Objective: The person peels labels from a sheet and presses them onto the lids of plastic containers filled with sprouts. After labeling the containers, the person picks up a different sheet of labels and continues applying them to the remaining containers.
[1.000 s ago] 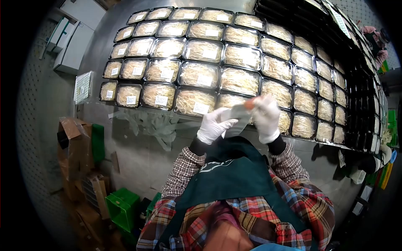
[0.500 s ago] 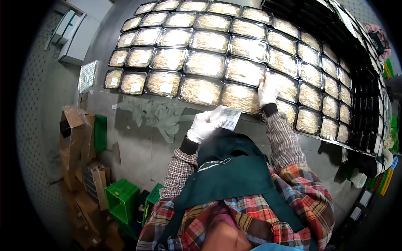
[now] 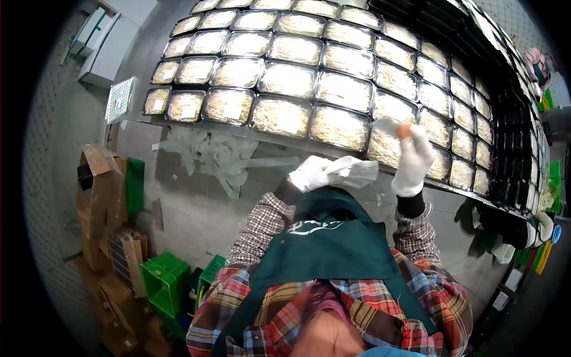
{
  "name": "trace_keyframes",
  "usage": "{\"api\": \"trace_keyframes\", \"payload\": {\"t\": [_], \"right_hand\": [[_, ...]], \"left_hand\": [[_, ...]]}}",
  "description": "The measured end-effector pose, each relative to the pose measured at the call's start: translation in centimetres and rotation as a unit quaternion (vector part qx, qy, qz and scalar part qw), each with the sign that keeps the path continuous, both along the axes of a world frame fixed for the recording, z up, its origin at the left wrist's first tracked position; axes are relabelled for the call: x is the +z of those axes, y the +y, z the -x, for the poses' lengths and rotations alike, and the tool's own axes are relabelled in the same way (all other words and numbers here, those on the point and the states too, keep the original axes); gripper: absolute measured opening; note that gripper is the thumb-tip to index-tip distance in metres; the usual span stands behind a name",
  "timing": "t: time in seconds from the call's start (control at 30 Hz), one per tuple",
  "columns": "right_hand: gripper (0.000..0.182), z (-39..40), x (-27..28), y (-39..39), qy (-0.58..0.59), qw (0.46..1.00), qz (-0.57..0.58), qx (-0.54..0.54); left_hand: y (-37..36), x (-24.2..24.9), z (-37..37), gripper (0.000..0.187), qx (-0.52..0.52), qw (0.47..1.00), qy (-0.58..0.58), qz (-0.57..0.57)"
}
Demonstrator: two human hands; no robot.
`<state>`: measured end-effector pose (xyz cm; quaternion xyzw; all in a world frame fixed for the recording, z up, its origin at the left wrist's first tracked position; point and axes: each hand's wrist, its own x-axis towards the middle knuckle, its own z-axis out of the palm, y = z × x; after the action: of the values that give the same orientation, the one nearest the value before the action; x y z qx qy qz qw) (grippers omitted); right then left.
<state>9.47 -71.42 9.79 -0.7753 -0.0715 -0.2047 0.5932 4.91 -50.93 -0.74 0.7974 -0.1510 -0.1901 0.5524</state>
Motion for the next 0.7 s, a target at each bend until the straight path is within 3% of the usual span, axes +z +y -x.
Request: {"api": "trace_keyframes", "payload": {"t": [0.03, 0.1, 0.17, 0.2, 0.23, 0.33, 0.43, 0.47, 0.53, 0.57, 0.6, 0.63, 0.7], "right_hand": [[0.009, -0.9, 0.0, -0.1, 0.124, 0.98, -0.15, -0.052], [0.012, -2.7, -6.7, -1.3, 0.197, 0.972, -0.127, 0.01], [0.019, -2.9, -14.6, -0.5, 0.257, 0.965, -0.036, 0.036], [0.022, -2.7, -16.0, 0.4, 0.248, 0.964, 0.101, 0.003], [0.025, -2.6, -17.1, 1.0, 0.233, 0.943, 0.235, -0.03], [0.031, -2.6, -18.7, 2.1, 0.055, 0.86, 0.501, -0.081], [0.034, -2.0, -17.1, 1.9, 0.029, 0.853, 0.498, -0.151], [0.041, -2.4, -19.1, 0.5, 0.008, 0.869, 0.474, -0.14], [0.045, -1.3, -17.7, -0.4, 0.156, 0.954, 0.253, 0.027], [0.048, 0.0, -16.7, -0.9, 0.228, 0.958, 0.131, 0.113], [0.043, 1.9, -10.1, 0.8, 0.313, 0.919, -0.092, 0.223], [0.036, 3.9, -6.4, 1.2, 0.311, 0.878, -0.204, 0.3], [0.028, 6.1, -4.0, 1.6, 0.241, 0.925, -0.059, 0.288]], "left_hand": [[0.6, -0.3, 0.6, 0.028, 0.003, 0.999, 0.034, -0.021], [2.4, -1.2, 2.4, 0.024, 0.046, 0.994, 0.098, -0.007], [3.9, -2.2, 4.1, 0.019, 0.099, 0.976, 0.179, 0.07], [4.8, 0.5, 4.3, 0.014, 0.112, 0.957, 0.254, 0.083], [5.4, 0.7, 4.9, 0.013, 0.124, 0.954, 0.255, 0.098], [6.5, 0.5, 6.2, 0.012, 0.146, 0.954, 0.238, 0.107], [6.7, 0.0, 6.5, 0.013, 0.152, 0.953, 0.239, 0.104], [6.7, -0.4, 6.5, 0.013, 0.152, 0.953, 0.238, 0.107], [6.4, -0.7, 6.2, 0.013, 0.149, 0.954, 0.226, 0.126], [6.1, -0.5, 6.1, 0.013, 0.138, 0.959, 0.224, 0.107], [5.7, 0.1, 5.9, 0.014, 0.127, 0.963, 0.221, 0.088], [5.4, 0.7, 5.6, 0.015, 0.116, 0.967, 0.218, 0.069], [4.1, 0.4, 5.0, 0.02, 0.072, 0.977, 0.195, 0.044]]}}
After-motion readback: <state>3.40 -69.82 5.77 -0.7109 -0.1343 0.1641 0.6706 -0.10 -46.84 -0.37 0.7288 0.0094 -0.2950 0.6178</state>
